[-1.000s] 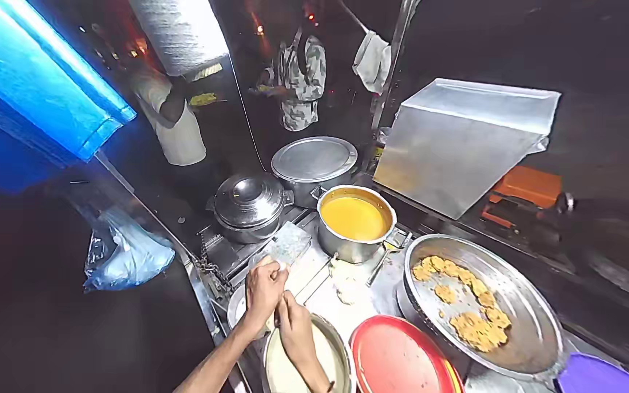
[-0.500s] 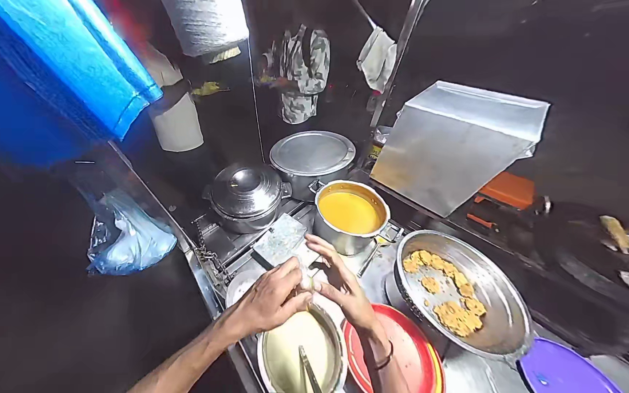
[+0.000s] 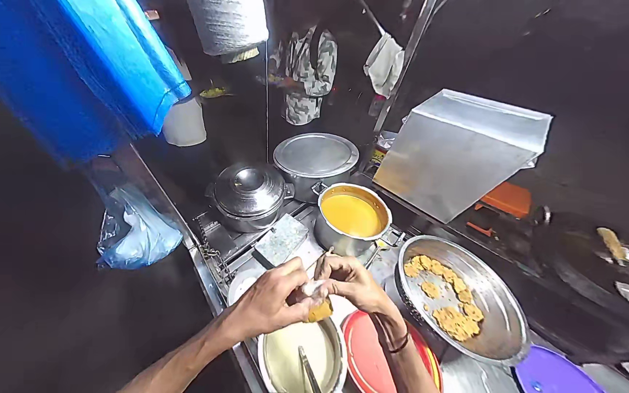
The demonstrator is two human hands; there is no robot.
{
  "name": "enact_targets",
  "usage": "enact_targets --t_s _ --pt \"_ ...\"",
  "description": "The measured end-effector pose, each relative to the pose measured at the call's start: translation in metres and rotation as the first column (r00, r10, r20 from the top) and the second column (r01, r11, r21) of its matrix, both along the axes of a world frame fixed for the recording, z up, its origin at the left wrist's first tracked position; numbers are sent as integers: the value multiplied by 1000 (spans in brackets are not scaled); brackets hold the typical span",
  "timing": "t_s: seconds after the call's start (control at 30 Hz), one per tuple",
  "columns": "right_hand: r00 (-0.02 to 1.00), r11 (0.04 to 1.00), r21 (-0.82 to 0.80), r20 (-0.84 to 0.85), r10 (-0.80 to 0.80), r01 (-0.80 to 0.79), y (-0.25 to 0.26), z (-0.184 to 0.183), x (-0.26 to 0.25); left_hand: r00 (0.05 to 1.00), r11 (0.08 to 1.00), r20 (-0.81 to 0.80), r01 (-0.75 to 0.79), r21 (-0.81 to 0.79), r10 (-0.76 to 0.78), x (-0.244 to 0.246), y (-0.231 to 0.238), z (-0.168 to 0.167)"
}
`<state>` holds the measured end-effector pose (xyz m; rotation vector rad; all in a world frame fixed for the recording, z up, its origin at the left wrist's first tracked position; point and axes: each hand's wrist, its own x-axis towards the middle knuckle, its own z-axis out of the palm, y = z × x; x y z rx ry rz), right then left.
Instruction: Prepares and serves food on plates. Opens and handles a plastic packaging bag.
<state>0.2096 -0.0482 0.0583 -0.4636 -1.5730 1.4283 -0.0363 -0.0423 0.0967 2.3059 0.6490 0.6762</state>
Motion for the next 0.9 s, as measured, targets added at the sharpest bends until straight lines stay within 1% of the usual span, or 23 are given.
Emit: enact_targets --t_s 0.1,0.2,0.3,0.4,0.5,0.53,0.63,0.73,0.8,0.83,0.87,0.9 --pt "990 993 -15 -76 -117 116 -10 -2 -11 976 970 60 -213 118 207 6 -6 -8" --pt "935 947 -79 -151 -321 312 -26 -9 -30 932 917 94 -361 171 349 10 -9 -12" --pt "830 850 -119 -183 -528 514 -47 -11 -57 885 856 117 -465 227 450 15 -14 -19" --pt "726 737 -66 -132 -675 673 -67 -9 -80 856 816 156 -517 260 493 18 -22 -27" --pt "677 690 -48 -157 -719 722 -79 -11 -96 840 803 190 -542 248 508 20 -25 -26" --pt "664 673 -13 -148 -733 739 -80 -11 -100 836 803 191 -548 232 515 20 -24 -24" --pt "640 625 155 -65 -766 765 -84 -9 -107 822 795 207 -567 217 530 21 -19 -23" --pt "608 585 341 48 -793 736 -90 -2 -107 831 809 211 -552 200 515 16 -20 -22" --pt "611 604 442 149 -778 663 -92 2 -99 842 833 208 -532 156 498 13 -21 -24" --pt "622 628 469 193 -759 621 -92 4 -93 849 847 207 -516 127 486 12 -21 -26" --pt "648 660 470 219 -730 585 -91 5 -88 853 859 217 -502 97 474 13 -21 -29" --pt "688 701 430 217 -692 569 -90 5 -84 856 871 234 -487 70 460 13 -22 -33"
